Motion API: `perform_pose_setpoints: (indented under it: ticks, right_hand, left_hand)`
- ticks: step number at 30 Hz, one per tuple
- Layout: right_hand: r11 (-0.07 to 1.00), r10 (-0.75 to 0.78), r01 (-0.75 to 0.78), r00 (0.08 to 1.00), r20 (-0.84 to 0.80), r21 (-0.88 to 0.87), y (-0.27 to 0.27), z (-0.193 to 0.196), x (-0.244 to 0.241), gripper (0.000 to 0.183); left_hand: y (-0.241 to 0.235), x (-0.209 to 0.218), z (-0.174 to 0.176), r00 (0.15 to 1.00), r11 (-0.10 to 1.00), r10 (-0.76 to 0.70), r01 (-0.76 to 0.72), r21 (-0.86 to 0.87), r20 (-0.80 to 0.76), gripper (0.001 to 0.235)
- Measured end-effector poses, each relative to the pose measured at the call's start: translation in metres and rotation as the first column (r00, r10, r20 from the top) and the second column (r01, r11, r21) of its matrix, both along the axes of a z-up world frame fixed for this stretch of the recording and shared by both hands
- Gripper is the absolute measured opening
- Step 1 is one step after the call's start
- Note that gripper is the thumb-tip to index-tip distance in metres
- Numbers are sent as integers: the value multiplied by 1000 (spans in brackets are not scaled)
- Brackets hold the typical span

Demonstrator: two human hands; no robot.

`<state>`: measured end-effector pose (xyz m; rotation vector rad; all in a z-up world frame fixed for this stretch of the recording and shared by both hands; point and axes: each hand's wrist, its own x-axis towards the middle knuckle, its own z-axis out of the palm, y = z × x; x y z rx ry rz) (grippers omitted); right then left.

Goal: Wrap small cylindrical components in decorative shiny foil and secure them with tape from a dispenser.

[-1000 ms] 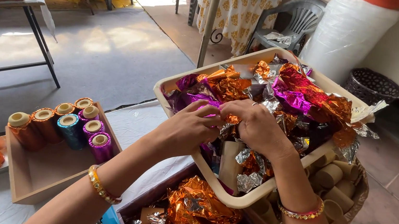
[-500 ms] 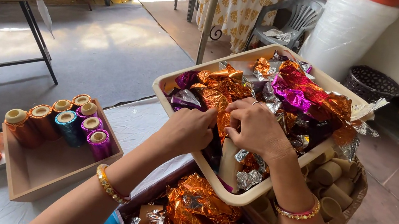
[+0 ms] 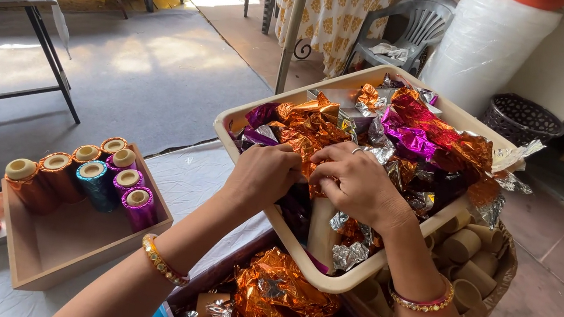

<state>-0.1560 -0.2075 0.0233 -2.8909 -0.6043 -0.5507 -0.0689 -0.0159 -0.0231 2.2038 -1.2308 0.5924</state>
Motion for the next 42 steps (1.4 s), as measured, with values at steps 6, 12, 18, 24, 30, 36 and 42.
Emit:
perform_pose_setpoints:
  ticks: [6,12,18,24,30,36,42]
  right_hand:
    - [997,-62,59,996,-59,-48,13,11,-6,23]
    - [992,-94,92,995,-17,-82,2,-3,3,15]
    - [996,-89,90,996,-27,15,1,-3,3,14]
    - [997,-13,10,999,52,71,1,-4,5,13]
    - [993,-51,46,998,43,112,5,2,1,16]
    - [993,-87,80,992,87,86,4,-5,6,12]
    - [973,-153,126,980,131,196,6,-3,5,13]
  left_hand:
    - [-6,-2,1,998,997,50,-52,-57,-41,14]
    - [7,-14,11,993,991,-27,11,-132,-119,6]
    - [22,-21,19,980,986,-147,135,-98,-136,35]
    - [20,-18,15,991,995,-92,95,25,-94,35]
    - [24,-15,12,992,996,-91,91,3,83,11]
    - [36,-14,18,982,982,-185,184,47,31,7]
    - [33,-11,12,984,981,-170,165,98,46,6]
